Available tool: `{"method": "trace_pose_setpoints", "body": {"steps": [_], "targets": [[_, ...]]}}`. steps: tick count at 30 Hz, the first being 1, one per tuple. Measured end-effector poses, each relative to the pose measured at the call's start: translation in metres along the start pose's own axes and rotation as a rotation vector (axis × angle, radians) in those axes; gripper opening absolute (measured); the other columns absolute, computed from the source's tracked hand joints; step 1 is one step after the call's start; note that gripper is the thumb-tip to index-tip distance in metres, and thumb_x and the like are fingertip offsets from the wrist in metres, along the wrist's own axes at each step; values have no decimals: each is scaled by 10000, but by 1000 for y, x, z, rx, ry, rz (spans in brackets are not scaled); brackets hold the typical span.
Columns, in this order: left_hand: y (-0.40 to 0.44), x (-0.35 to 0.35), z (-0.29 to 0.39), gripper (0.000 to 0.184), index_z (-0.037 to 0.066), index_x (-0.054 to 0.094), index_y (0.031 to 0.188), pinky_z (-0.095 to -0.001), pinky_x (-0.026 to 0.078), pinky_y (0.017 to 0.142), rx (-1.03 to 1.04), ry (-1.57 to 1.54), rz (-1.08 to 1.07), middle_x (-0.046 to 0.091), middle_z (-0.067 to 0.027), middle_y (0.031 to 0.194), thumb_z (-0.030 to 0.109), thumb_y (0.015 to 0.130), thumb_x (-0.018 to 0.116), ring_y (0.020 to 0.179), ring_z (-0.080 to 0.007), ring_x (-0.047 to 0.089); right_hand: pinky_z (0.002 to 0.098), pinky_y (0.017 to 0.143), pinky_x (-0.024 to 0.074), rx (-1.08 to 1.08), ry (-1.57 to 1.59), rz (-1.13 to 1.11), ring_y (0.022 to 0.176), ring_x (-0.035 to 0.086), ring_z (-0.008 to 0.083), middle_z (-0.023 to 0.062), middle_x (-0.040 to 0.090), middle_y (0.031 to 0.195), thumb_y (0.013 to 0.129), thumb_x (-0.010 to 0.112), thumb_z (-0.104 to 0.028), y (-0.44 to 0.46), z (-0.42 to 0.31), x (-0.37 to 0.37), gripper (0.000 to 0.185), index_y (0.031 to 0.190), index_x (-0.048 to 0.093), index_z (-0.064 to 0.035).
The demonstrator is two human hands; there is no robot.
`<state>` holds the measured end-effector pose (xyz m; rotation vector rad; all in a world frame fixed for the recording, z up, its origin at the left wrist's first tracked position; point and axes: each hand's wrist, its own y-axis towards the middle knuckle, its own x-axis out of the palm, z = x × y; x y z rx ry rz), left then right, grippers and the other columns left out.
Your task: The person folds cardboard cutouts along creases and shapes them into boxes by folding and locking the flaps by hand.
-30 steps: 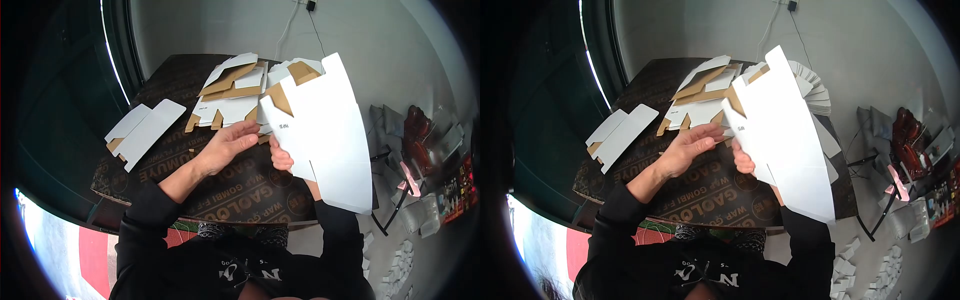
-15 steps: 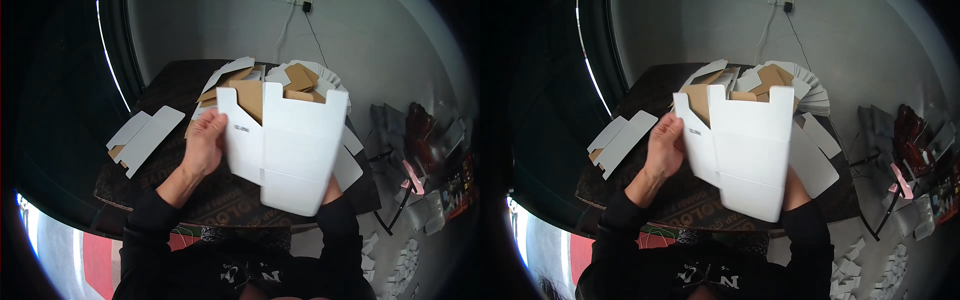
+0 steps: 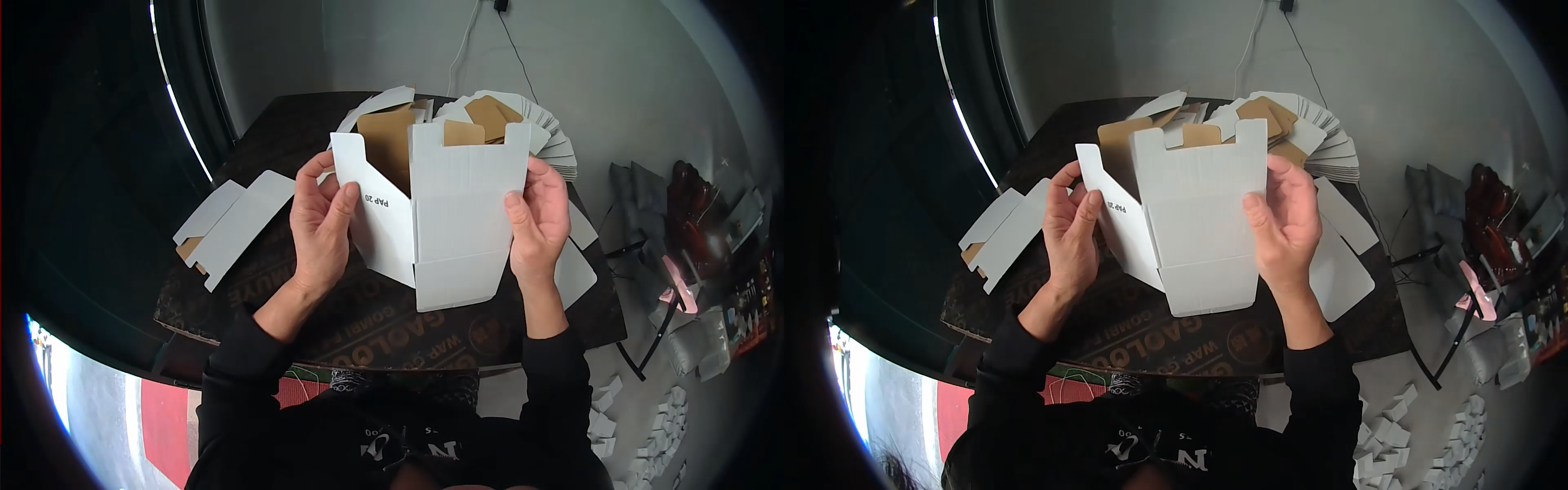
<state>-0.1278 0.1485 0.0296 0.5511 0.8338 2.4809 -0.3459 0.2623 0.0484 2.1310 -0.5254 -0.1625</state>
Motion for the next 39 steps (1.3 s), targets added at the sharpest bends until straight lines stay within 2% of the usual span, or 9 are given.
{"method": "trace_pose_setpoints", "body": {"steps": [1, 6, 10, 15, 20, 25, 31, 36, 39], "targets": [[0, 2, -1, 415, 39, 405, 1358, -305, 491, 878, 2, 0, -1, 620, -130, 1141, 111, 988, 580, 965, -157, 601, 316, 941, 447, -2, 0, 0, 1071, 568, 205, 149, 570, 1252, 924, 591, -45, 0, 1, 2, 304, 1217, 528, 9], [-1, 11, -5, 782, 58, 232, 1493, -419, 413, 1035, -12, -135, -148, 455, -195, 1384, 305, 916, 698, 1235, -268, 480, 319, 969, 424, -17, 188, -85, 1161, 504, 223, 157, 481, 1348, 850, 651, 12, 0, 5, 6, 375, 1198, 514, -11], [-7, 2, -12, 1097, 69, 121, 1550, -516, 267, 1140, -66, -80, -378, 254, -205, 1531, 442, 769, 795, 1396, -352, 288, 346, 1012, 394, -22, 51, -220, 1215, 455, 257, 170, 412, 1411, 853, 676, -105, -3, 9, 3, 344, 1151, 526, -25], [-8, 1, 1, 1241, 78, 71, 1563, -559, 236, 1147, -363, -13, -397, 249, -219, 1539, 440, 653, 832, 1403, -407, 275, 386, 1024, 384, -188, -221, -225, 1206, 459, 289, 174, 407, 1418, 874, 652, -299, 0, 8, 4, 349, 1060, 557, -19], [-8, 2, 8, 1181, 75, 90, 1561, -585, 240, 1135, -345, -9, -436, 260, -220, 1534, 335, 655, 800, 1393, -421, 283, 417, 1037, 369, -300, -346, -184, 1182, 468, 313, 180, 439, 1397, 883, 582, -443, 6, -7, 7, 436, 966, 577, -14], [-9, 4, 6, 1193, 66, 95, 1559, -577, 243, 1137, -376, -78, -447, 254, -218, 1539, 311, 632, 804, 1393, -422, 282, 418, 1012, 376, -504, -523, -276, 1147, 483, 320, 161, 535, 1266, 872, 572, -454, 15, -9, -4, 465, 966, 592, 2], [-8, 11, 17, 1202, 63, 97, 1559, -570, 242, 1137, -452, -263, -393, 242, -206, 1553, 289, 616, 807, 1400, -409, 278, 396, 968, 369, -467, -606, -316, 1099, 496, 298, 131, 585, 1123, 847, 594, -463, 18, -17, 0, 475, 974, 611, -5], [-1, 10, 25, 1210, 59, 76, 1562, -542, 244, 1145, -314, -155, -400, 224, -208, 1565, 311, 626, 801, 1410, -392, 269, 358, 922, 345, -494, -642, -250, 1006, 504, 244, 81, 598, 1013, 825, 635, -412, 30, -48, 11, 395, 935, 639, -33], [4, 18, 32, 1234, 53, 57, 1561, -518, 236, 1156, -23, -23, -428, 198, -213, 1575, 304, 617, 812, 1424, -388, 250, 340, 909, 326, -391, -596, -274, 941, 494, 206, 50, 608, 963, 813, 660, -324, 33, -84, 14, 285, 913, 650, -57]]}}
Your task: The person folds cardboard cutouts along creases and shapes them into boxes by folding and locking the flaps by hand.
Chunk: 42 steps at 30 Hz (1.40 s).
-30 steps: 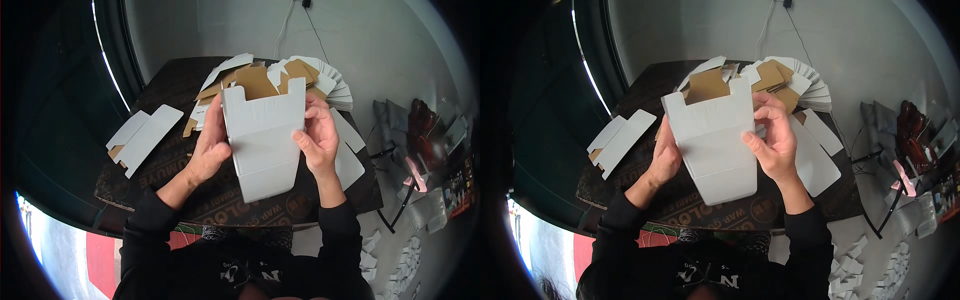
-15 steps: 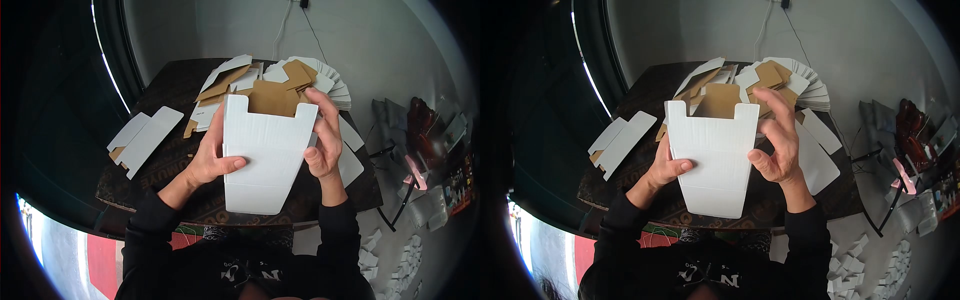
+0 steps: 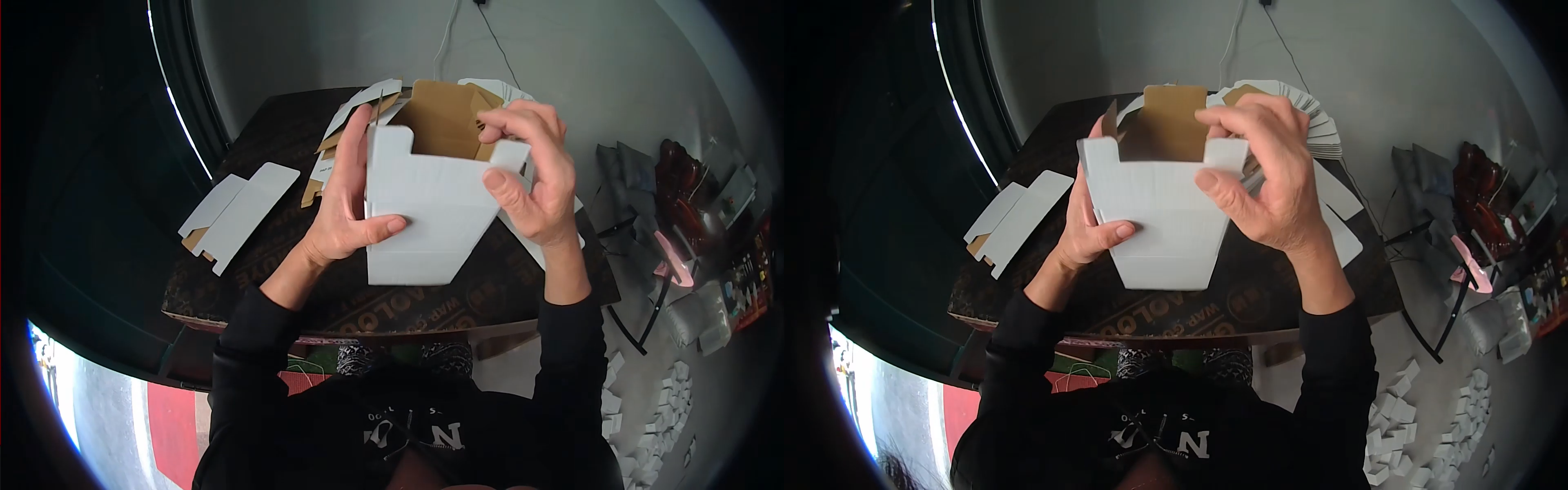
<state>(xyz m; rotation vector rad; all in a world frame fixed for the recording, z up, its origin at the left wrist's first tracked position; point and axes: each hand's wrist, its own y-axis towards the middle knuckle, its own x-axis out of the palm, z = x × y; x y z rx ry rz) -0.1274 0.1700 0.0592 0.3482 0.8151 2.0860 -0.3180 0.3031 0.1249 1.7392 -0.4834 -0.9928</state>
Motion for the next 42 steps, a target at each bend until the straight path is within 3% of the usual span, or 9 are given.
{"method": "trace_pose_setpoints", "body": {"steps": [6, 12, 22, 27, 31, 36, 42], "targets": [[-2, 12, 5, 1281, 40, 26, 1558, -489, 201, 1181, 179, 129, -63, 134, -220, 1596, 269, 593, 838, 1446, -387, 215, 331, 891, 317, -57, -86, -159, 860, 482, 159, 1, 594, 849, 778, 711, -173, 1, -27, -30, 130, 872, 668, -94], [-14, 16, 2, 1310, 26, 7, 1556, -490, 156, 1196, 236, 237, -84, 64, -218, 1612, 277, 596, 862, 1470, -388, 157, 331, 884, 317, -108, -179, -236, 839, 481, 148, -8, 559, 795, 758, 739, -139, -10, -46, -39, 90, 806, 669, -110], [-50, 31, 5, 1202, 8, -24, 1551, -496, 94, 1208, 149, 178, 28, -35, -217, 1619, 420, 749, 771, 1495, -368, 44, 347, 930, 341, -92, -284, -317, 814, 508, 168, -6, 534, 676, 749, 728, -154, -26, -84, -30, 105, 758, 645, -91], [-55, 39, 0, 1097, 11, 22, 1554, -487, 171, 1186, 283, 163, 103, 104, -234, 1592, 417, 808, 718, 1458, -375, 178, 360, 942, 341, -84, -328, -294, 786, 508, 174, -16, 499, 627, 742, 730, -128, -31, -98, -27, 102, 757, 635, -93], [-59, 55, 29, 978, 27, 88, 1549, -464, 266, 1130, 119, -29, 149, 275, -230, 1502, 357, 854, 692, 1354, -347, 335, 387, 939, 339, -5, -543, -342, 812, 514, 167, 16, 568, 788, 743, 734, -141, -36, -106, -28, 114, 757, 632, -92], [-60, 63, 32, 856, 43, 156, 1538, -430, 327, 1070, 117, -47, 178, 375, -218, 1403, 277, 890, 665, 1256, -308, 411, 395, 934, 362, -82, -771, -226, 835, 532, 219, 30, 582, 831, 749, 717, -89, -38, -116, -15, 114, 817, 628, -66], [-58, 58, 33, 738, 43, 243, 1504, -408, 349, 1050, 126, 65, 227, 410, -221, 1373, 237, 914, 642, 1242, -300, 427, 385, 891, 389, -132, -683, -171, 832, 533, 230, 59, 572, 856, 753, 714, -88, -44, -107, 16, 163, 872, 609, -46]]}}
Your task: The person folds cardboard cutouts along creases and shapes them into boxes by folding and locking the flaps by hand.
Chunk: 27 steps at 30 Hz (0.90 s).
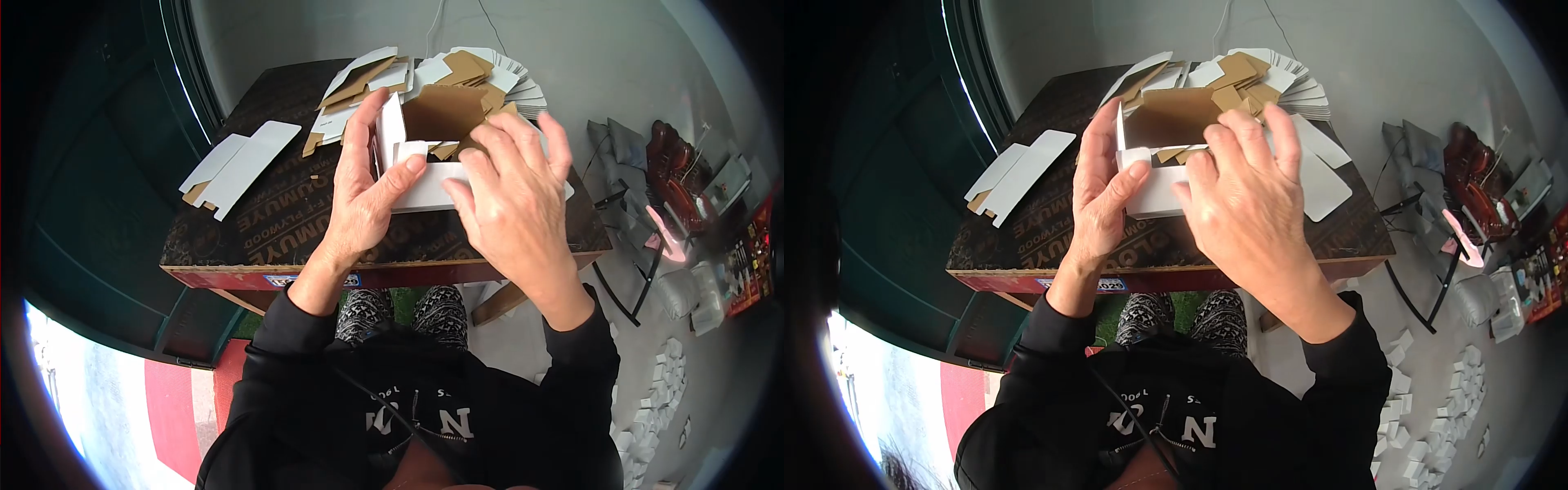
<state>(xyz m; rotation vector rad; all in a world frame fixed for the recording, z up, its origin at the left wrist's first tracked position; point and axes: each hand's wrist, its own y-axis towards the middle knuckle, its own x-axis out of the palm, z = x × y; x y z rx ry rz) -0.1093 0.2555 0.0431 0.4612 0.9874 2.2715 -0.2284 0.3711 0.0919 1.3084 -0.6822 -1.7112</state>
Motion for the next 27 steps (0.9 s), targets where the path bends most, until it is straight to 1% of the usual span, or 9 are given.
{"method": "trace_pose_setpoints", "body": {"steps": [4, 5, 9, 10, 14, 20, 22, 24, 27], "targets": [[4, 1, 5, 583, 27, 345, 1421, -363, 386, 973, -31, 22, -15, 480, -173, 1244, 242, 945, 605, 1119, -245, 473, 377, 857, 411, -30, 65, 57, 829, 533, 239, 82, 564, 876, 757, 711, -88, -3, -4, 17, 206, 916, 594, -30], [4, 0, 5, 583, 27, 345, 1421, -363, 386, 973, -32, 23, -16, 480, -173, 1244, 242, 945, 605, 1119, -245, 473, 377, 857, 411, -29, 65, 57, 829, 533, 239, 82, 564, 876, 757, 711, -88, -3, -5, 18, 206, 916, 594, -30], [4, -2, 4, 471, 23, 395, 1346, -330, 397, 898, -68, 0, 120, 495, -116, 1126, 250, 970, 567, 990, -188, 473, 356, 832, 415, -57, 32, -47, 778, 520, 236, 86, 561, 847, 767, 695, -77, -4, -8, 21, 214, 940, 579, -27], [4, -2, 3, 471, 23, 395, 1346, -330, 397, 898, -66, 1, 120, 495, -116, 1126, 250, 970, 567, 990, -188, 473, 356, 832, 415, -58, 32, -45, 778, 520, 236, 86, 561, 847, 767, 695, -77, -3, -8, 22, 214, 940, 579, -27], [6, 1, -3, 437, 23, 403, 1331, -317, 391, 859, 28, 30, 163, 476, -96, 1089, 268, 991, 527, 944, -160, 445, 341, 795, 419, -11, 85, -82, 697, 496, 231, 78, 552, 772, 772, 671, -56, 0, -4, 28, 134, 870, 581, -36], [6, -4, 0, 475, 18, 388, 1356, -346, 395, 918, -57, 44, 71, 483, -123, 1148, 231, 963, 550, 1032, -198, 466, 339, 764, 425, 62, 171, -232, 680, 522, 239, 79, 570, 728, 770, 648, -38, 3, 0, 31, 81, 801, 573, -37], [5, -8, -4, 516, 11, 369, 1381, -363, 390, 953, 28, 132, -21, 485, -142, 1193, 197, 940, 562, 1086, -227, 468, 335, 755, 428, 75, 210, -228, 650, 538, 247, 97, 582, 686, 765, 628, -53, 2, 1, 33, 47, 748, 592, -29], [5, -10, -9, 561, 5, 350, 1406, -380, 385, 988, 118, 217, -114, 486, -161, 1239, 163, 918, 575, 1140, -256, 470, 331, 746, 432, 89, 244, -222, 621, 554, 255, 115, 594, 643, 760, 608, -67, 1, 3, 35, 80, 694, 610, -21], [4, -9, -12, 626, 2, 326, 1436, -393, 371, 1015, 139, 242, -135, 470, -174, 1293, 159, 891, 592, 1175, -283, 464, 333, 747, 433, 109, 249, -264, 660, 569, 254, 109, 612, 697, 771, 608, -55, 0, 5, 33, 54, 728, 599, -24]]}}
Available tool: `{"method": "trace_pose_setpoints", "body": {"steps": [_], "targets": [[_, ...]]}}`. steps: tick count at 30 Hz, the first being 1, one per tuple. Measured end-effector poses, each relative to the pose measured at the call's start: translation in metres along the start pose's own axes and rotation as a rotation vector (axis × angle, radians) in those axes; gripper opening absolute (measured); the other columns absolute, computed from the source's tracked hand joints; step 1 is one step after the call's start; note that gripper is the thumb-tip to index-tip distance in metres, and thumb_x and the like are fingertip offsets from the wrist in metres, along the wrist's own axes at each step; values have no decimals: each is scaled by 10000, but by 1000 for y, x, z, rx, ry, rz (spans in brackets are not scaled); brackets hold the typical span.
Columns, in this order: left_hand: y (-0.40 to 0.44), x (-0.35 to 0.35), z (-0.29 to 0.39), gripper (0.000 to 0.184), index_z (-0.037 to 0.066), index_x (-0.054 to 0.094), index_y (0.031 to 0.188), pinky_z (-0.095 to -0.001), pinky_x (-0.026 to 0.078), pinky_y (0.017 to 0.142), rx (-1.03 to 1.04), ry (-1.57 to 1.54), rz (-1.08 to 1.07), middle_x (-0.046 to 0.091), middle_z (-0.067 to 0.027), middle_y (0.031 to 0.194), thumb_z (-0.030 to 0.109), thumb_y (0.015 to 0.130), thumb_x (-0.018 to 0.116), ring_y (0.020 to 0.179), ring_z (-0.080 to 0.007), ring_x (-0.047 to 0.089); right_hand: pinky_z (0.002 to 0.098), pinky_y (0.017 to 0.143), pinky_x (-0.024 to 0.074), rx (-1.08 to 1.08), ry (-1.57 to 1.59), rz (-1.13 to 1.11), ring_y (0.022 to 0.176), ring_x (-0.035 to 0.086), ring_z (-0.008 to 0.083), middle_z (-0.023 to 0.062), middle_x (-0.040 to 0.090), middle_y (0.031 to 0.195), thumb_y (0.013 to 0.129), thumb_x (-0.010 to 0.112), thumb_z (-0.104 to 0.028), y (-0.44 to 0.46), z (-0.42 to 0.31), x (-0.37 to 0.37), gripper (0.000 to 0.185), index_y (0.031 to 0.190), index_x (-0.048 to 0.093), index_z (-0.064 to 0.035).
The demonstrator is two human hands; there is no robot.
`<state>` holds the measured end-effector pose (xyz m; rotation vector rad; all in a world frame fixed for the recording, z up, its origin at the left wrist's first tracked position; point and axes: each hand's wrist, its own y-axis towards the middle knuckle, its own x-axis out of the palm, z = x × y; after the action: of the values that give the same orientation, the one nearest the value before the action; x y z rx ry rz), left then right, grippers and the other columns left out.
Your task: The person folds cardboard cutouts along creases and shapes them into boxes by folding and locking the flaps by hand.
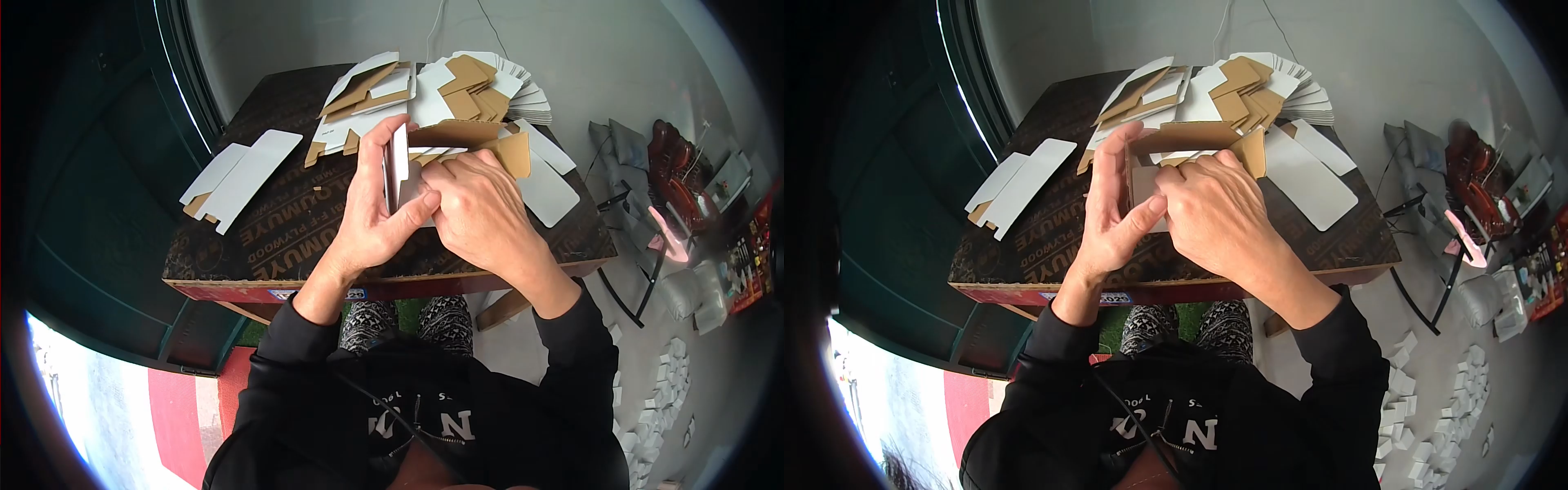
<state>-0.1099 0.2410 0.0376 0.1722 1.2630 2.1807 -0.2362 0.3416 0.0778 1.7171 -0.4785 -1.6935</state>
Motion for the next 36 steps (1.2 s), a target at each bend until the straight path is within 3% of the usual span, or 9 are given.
{"method": "trace_pose_setpoints", "body": {"steps": [8, 13, 17, 20, 22, 23, 27, 32, 36], "targets": [[-8, 6, -12, 756, 8, 281, 1498, -420, 342, 1056, 107, 141, -91, 423, -204, 1390, 163, 839, 617, 1226, -316, 450, 335, 743, 438, 144, 22, -407, 662, 571, 274, 106, 641, 741, 788, 598, -40, -1, 8, 1, 29, 779, 597, -11], [-9, 10, -11, 736, 4, 275, 1506, -431, 323, 1077, 53, 9, 20, 414, -215, 1409, 121, 842, 570, 1260, -322, 426, 354, 727, 452, 84, 97, -247, 642, 570, 301, 113, 659, 755, 804, 593, -39, -6, 11, 11, 47, 812, 600, 7], [2, 5, 1, 669, -11, 278, 1502, -414, 331, 1075, 135, -242, 69, 448, -212, 1381, 100, 875, 487, 1261, -318, 431, 376, 663, 457, 1, 174, 205, 540, 555, 302, 116, 585, 576, 790, 593, -59, -3, 16, 2, 73, 797, 624, 6], [1, -7, -8, 637, -36, 290, 1479, -400, 349, 1064, 90, 161, 146, 437, -230, 1387, 247, 941, 481, 1271, -307, 431, 357, 664, 446, 29, 265, 319, 627, 553, 281, 117, 602, 645, 841, 577, -109, -11, 31, -3, 127, 865, 621, 8], [0, -4, -17, 652, -88, 429, 1370, -393, 420, 1011, -324, 85, 424, 549, -261, 1241, 396, 947, 544, 1146, -304, 554, 344, 670, 434, 50, 453, 432, 698, 521, 254, 118, 618, 750, 884, 549, -189, -16, 38, -7, 217, 923, 610, 15], [0, -7, -15, 652, -88, 429, 1370, -393, 420, 1011, -320, 84, 430, 549, -261, 1241, 396, 947, 544, 1146, -304, 554, 344, 670, 434, 44, 451, 431, 698, 521, 254, 118, 618, 750, 884, 549, -189, -20, 42, -7, 217, 923, 610, 15], [0, -35, -1, 557, -120, 562, 1194, -391, 501, 907, -852, -252, 241, 654, -250, 1017, 379, 950, 600, 942, -290, 654, 321, 665, 425, 49, 426, 581, 710, 491, 220, 114, 615, 810, 934, 477, -260, -39, 60, 3, 320, 974, 612, 28], [-14, -35, -1, 349, -121, 624, 1071, -352, 558, 794, -696, -786, -80, 691, -190, 859, 207, 951, 626, 769, -248, 682, 306, 668, 434, 90, 581, 669, 693, 501, 207, 107, 617, 819, 955, 407, -314, -39, 69, 15, 422, 1047, 612, 43], [6, -23, 5, 294, -113, 618, 1093, -323, 573, 768, -764, -846, -208, 695, -193, 906, 131, 932, 645, 792, -223, 686, 292, 661, 431, 88, 566, 730, 668, 509, 199, 97, 618, 808, 965, 372, -346, -31, 79, 25, 477, 1100, 605, 47]]}}
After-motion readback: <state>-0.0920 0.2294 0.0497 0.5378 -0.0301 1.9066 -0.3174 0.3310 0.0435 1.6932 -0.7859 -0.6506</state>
